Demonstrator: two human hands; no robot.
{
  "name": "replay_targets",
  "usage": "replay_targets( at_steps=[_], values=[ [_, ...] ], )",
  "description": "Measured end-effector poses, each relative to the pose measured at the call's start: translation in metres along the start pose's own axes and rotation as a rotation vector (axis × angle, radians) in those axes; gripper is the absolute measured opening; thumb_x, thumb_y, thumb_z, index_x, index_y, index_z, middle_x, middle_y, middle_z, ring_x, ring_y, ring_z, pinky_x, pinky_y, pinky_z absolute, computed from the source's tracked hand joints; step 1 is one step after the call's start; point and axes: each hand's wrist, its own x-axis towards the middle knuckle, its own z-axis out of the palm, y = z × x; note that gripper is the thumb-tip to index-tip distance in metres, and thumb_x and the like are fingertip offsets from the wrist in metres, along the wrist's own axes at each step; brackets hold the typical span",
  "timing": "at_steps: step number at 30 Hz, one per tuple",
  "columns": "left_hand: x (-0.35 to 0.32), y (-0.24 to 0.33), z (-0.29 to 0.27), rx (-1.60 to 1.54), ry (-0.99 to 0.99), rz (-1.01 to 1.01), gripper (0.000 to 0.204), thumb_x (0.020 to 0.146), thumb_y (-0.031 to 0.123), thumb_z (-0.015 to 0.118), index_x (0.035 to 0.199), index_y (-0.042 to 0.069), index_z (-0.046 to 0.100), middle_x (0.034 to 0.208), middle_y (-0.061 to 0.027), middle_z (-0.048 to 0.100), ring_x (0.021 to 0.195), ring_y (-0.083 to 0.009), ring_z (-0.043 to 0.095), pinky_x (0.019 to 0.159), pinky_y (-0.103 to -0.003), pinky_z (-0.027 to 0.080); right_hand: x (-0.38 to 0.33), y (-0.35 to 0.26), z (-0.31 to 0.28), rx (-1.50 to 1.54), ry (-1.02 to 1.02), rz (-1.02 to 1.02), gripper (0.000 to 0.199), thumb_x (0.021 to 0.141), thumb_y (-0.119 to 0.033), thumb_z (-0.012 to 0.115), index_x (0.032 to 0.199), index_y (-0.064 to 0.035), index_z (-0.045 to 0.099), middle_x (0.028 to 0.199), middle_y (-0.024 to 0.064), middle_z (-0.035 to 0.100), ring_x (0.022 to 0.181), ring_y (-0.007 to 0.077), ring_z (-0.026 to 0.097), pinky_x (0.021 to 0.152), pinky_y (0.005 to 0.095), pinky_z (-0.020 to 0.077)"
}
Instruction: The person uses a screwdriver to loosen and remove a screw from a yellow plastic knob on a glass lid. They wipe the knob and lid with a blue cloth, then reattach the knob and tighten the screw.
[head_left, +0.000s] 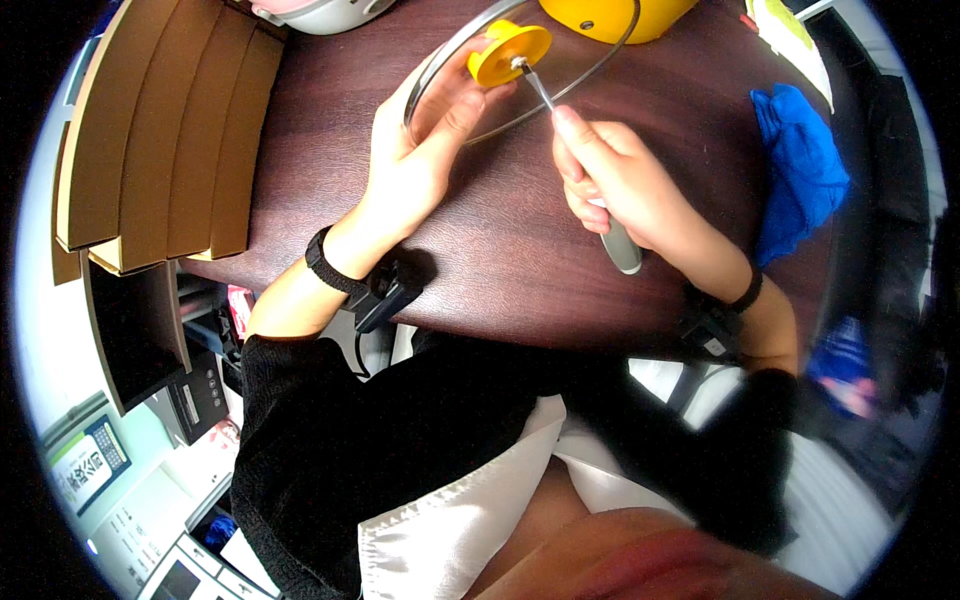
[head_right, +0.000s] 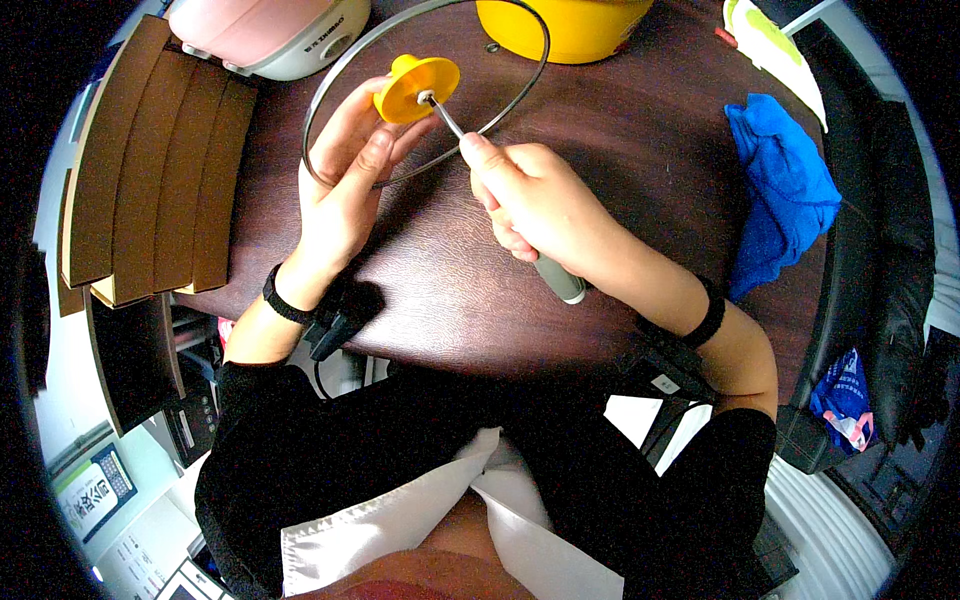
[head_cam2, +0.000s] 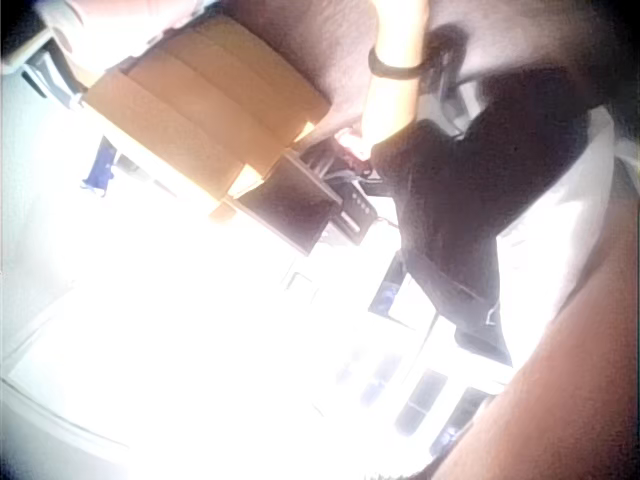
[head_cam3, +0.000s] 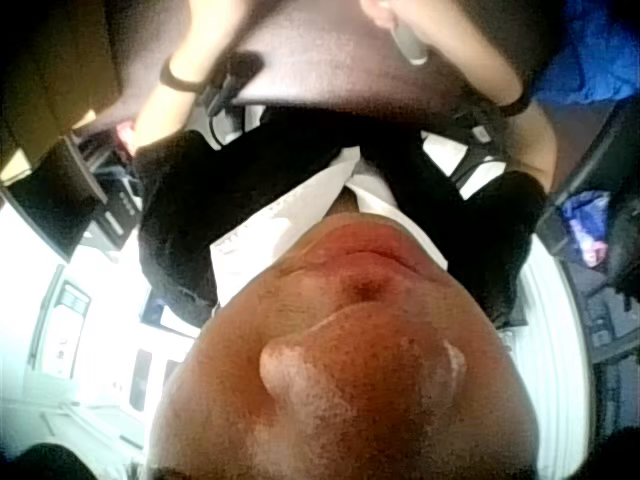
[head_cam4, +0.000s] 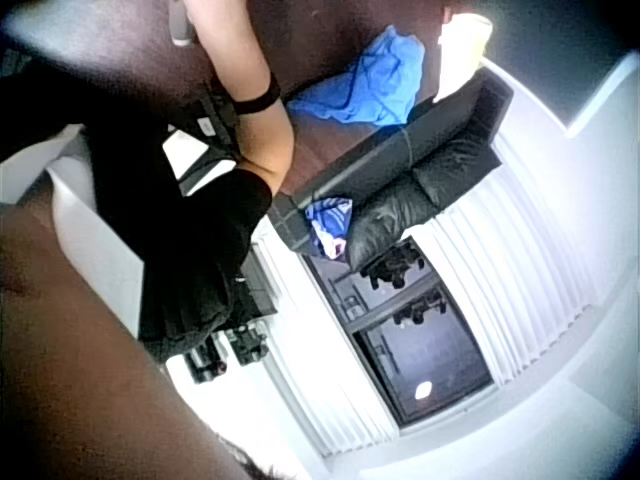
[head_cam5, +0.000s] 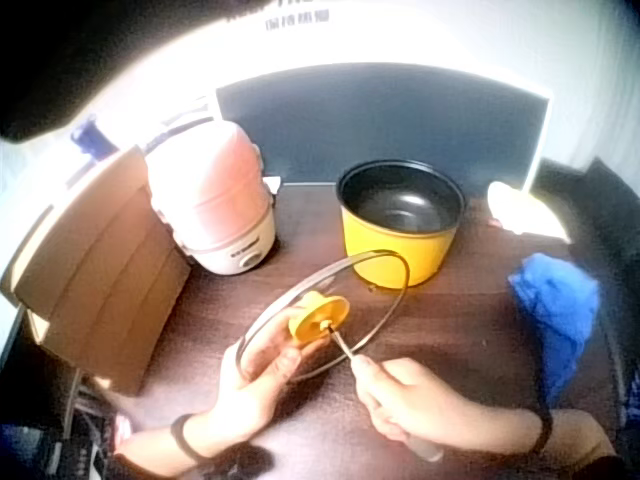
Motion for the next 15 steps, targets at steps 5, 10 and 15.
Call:
replay_targets(
  at_steps=[5,10,15],
  values=[
    [-0.0005,-0.0003,0.0033,0.009,0.022,0.026,0.04,0.097,0.002,0.043,0.136,-0.003,0.036,0.139,-0.017,0.041,0.13,-0.0294,0.041,0.108,-0.049,0.036,-0.0025,-0.0027,0.0019,0.038,-0.018,0.004,0.048,0.101,-0.043,0.035,0.067,-0.0093,0.04,0.05,-0.0032,0.031,0.037,0.0071,0.034,0.035,0.0225,0.0306],
    [-0.0031,0.0029,0.0039,0.087,-0.003,0.073,0.04,0.096,0.002,0.044,0.135,-0.003,0.037,0.138,-0.0165,0.042,0.129,-0.0284,0.041,0.108,-0.049,0.037,0.0006,0.004,-0.0009,-0.468,0.2,-0.36,0.047,0.098,-0.04,0.045,0.067,-0.0051,0.048,0.048,0.0076,0.045,0.036,0.0197,0.046,0.036,0.0327,0.0374],
    [-0.005,0.0047,0.0011,0.136,-0.005,0.104,0.039,0.096,-0.001,0.044,0.134,-0.003,0.038,0.137,-0.0162,0.043,0.128,-0.0284,0.043,0.107,-0.05,0.038,-0.0006,-0.0051,-0.0004,-1.346,0.672,-0.81,0.034,0.09,-0.031,0.059,0.069,-0.006,0.055,0.055,0.0145,0.057,0.05,0.0341,0.06,0.043,0.041,0.0462]
  ],
)
